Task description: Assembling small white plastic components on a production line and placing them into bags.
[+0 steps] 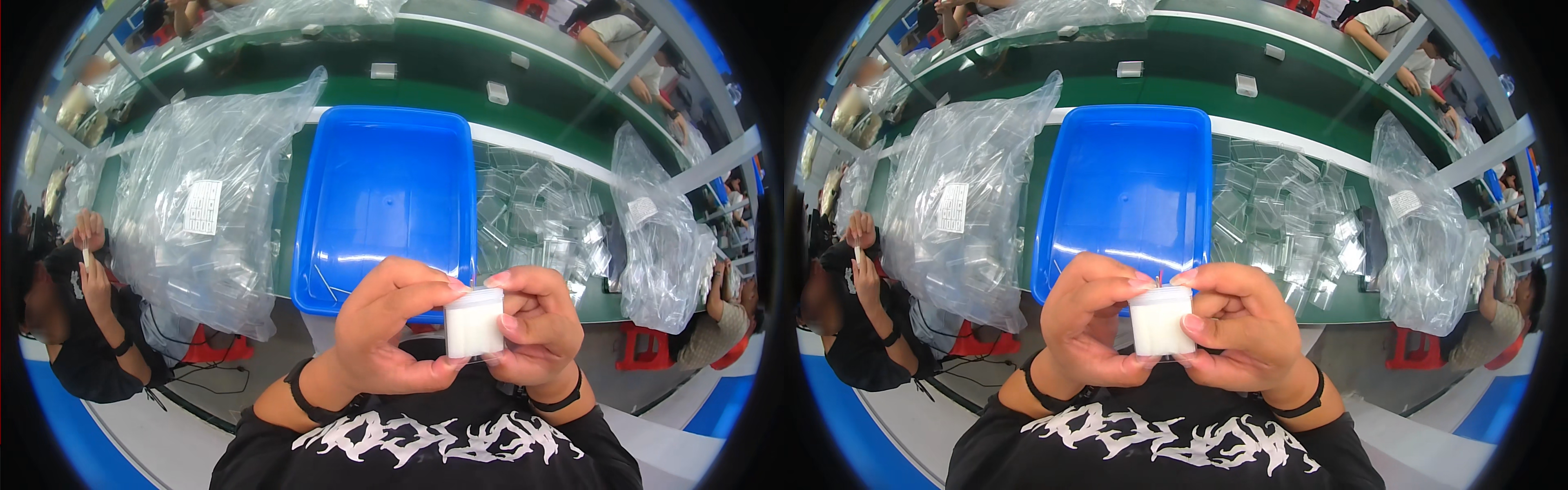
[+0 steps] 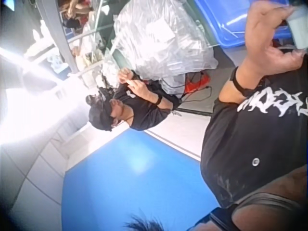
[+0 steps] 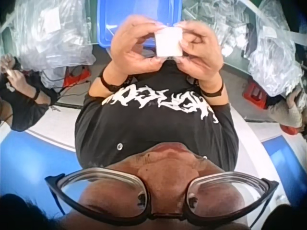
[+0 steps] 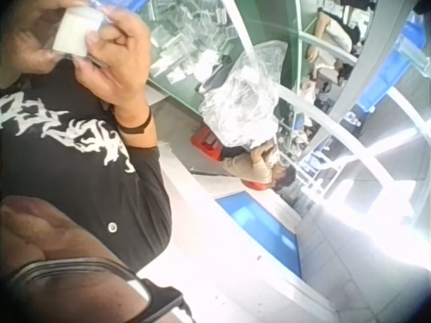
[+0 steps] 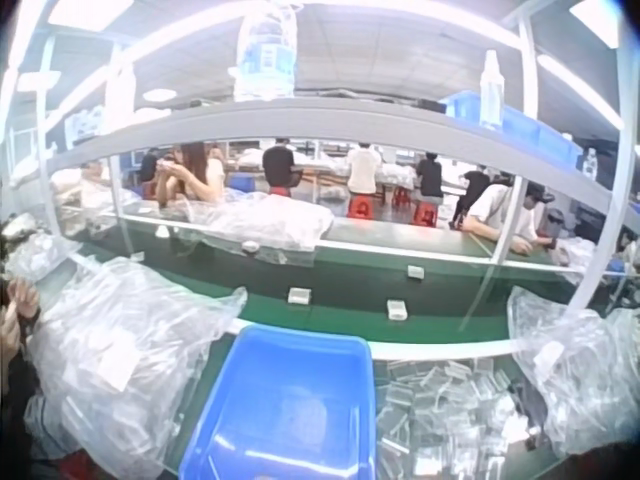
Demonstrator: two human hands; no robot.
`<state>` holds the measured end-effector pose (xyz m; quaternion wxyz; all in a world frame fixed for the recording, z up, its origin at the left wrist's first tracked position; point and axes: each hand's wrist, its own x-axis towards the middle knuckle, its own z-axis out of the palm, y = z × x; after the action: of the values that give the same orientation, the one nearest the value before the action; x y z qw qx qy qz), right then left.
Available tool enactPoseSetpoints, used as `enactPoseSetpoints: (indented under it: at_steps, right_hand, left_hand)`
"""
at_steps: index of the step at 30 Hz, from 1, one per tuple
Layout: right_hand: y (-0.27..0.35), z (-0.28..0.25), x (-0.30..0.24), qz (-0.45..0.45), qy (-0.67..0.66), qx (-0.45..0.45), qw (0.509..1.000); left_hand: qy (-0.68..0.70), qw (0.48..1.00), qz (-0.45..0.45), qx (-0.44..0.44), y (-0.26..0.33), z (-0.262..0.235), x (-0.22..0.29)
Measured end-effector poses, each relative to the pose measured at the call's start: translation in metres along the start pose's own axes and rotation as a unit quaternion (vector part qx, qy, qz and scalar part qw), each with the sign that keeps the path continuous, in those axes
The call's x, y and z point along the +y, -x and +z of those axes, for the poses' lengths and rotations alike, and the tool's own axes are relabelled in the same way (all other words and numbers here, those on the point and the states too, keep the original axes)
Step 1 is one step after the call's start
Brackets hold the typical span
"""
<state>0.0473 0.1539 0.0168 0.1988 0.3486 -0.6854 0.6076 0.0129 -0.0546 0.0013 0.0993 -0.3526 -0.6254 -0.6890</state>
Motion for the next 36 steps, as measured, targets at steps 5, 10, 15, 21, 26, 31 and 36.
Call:
enactPoseSetpoints:
  at_steps: [5,10,15,21,26,31,36]
  right_hand:
    - [-0.003,-0.011,-0.001,0.064,0.013,-0.024,0.998]
    - [-0.002,-0.012,0.001,0.097,0.09,-0.027,0.991]
    - [0.007,-0.004,0.0,0.256,-0.07,0.109,0.958]
    - [-0.002,0.0,-0.006,0.329,-0.158,0.177,0.914]
    - [-0.003,0.0,-0.007,0.355,-0.187,0.149,0.904]
    - [-0.005,0.002,-0.007,0.355,-0.194,0.139,0.904]
    - [-0.009,0.0,-0.007,0.407,-0.175,0.126,0.887]
  left_hand:
    - [0.008,0.998,-0.058,0.038,-0.004,0.006,0.0]
    - [0.018,0.989,-0.142,-0.039,-0.004,-0.011,-0.004]
    - [-0.168,0.984,0.007,-0.063,-0.014,-0.018,0.001]
    - [-0.094,0.985,0.077,-0.12,-0.012,-0.015,-0.012]
    - [-0.025,0.993,0.03,-0.107,-0.006,-0.012,-0.014]
    - [0.006,0.993,0.024,-0.117,-0.004,-0.012,-0.017]
    - [0.015,0.996,-0.018,-0.09,-0.001,-0.011,-0.022]
